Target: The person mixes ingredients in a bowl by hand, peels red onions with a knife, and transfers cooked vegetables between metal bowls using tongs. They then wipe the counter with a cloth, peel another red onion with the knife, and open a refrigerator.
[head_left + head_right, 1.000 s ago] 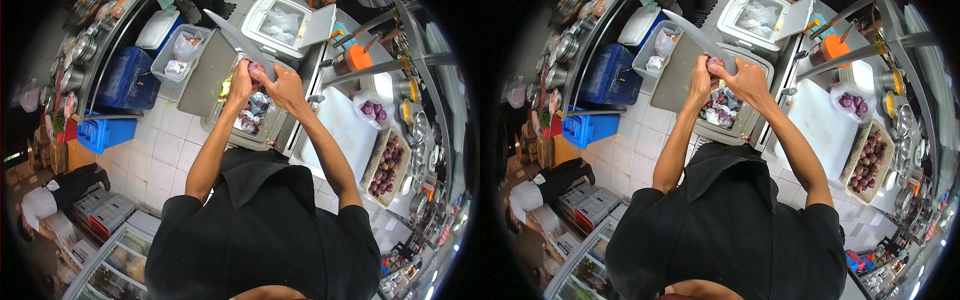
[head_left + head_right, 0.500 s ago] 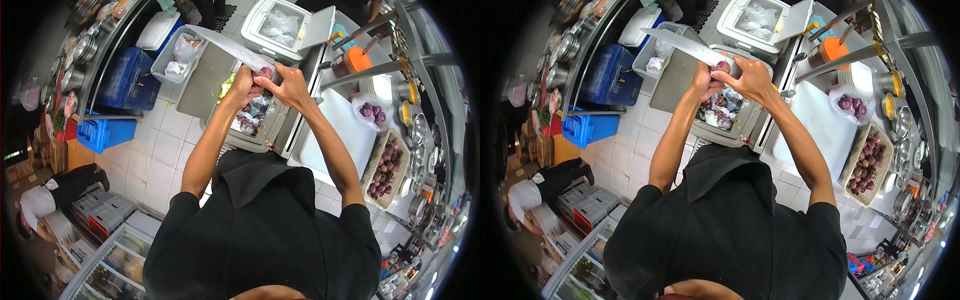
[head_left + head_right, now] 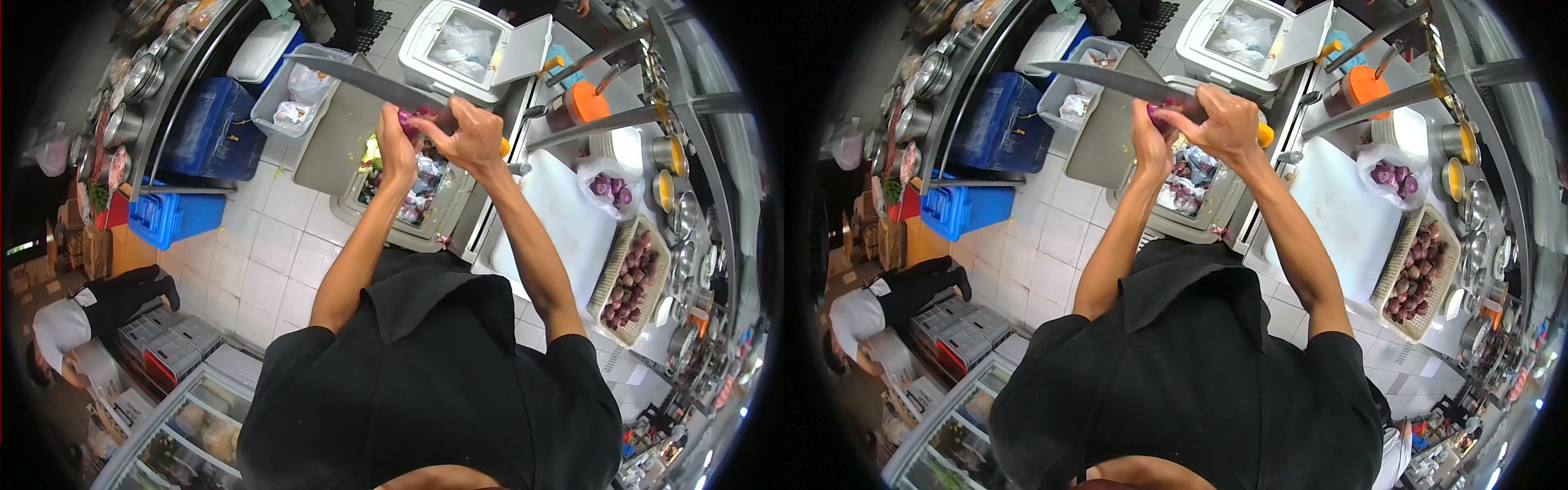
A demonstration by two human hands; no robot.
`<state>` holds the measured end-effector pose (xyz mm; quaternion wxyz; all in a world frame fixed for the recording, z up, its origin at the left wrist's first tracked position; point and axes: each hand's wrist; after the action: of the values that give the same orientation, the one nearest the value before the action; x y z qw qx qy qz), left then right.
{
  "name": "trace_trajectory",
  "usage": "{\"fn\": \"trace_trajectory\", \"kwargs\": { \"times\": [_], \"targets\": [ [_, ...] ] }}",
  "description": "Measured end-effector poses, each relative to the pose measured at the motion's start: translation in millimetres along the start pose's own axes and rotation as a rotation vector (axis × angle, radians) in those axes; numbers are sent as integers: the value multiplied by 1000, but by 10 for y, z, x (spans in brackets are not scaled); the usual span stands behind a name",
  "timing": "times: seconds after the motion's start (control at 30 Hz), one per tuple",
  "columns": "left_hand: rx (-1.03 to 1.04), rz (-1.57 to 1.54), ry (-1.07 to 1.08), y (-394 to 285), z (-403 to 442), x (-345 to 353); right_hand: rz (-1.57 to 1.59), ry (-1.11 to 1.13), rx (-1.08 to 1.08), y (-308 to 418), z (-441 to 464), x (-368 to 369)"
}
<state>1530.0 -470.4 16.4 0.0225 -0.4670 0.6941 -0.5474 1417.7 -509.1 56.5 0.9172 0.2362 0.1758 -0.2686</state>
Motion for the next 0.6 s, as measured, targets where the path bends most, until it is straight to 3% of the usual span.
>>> {"fn": "trace_trajectory", "kwargs": {
  "times": [0.07, 0.27, 0.33, 0.43, 0.53, 0.6],
  "targets": [
    [-58, -167, -31, -58, -66, 49, 45, -14, -25, 56, -49, -23],
    [-241, -127, 84, -8, 188, -182, -5, 136, -102, 186, -240, -96],
    [-391, -143, 419, -105, 224, -236, -1, 148, -108, 186, -275, -110],
    [-361, -167, 311, -80, 210, -251, 34, 119, -108, 155, -340, -153],
    [-386, -286, 241, -100, 238, -373, 67, 128, 32, 68, -435, -182],
    [-343, -327, 158, -60, 266, -492, -76, 168, 367, 26, -472, -162]
  ]
}}
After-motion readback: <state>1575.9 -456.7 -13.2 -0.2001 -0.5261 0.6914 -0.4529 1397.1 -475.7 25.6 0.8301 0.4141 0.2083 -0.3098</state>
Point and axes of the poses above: each hand's wrist, its own z-axis towards the middle knuckle, its own x-axis out of the palm, y = z × x, and after that the axes turned 15 degrees about -y, right-handed
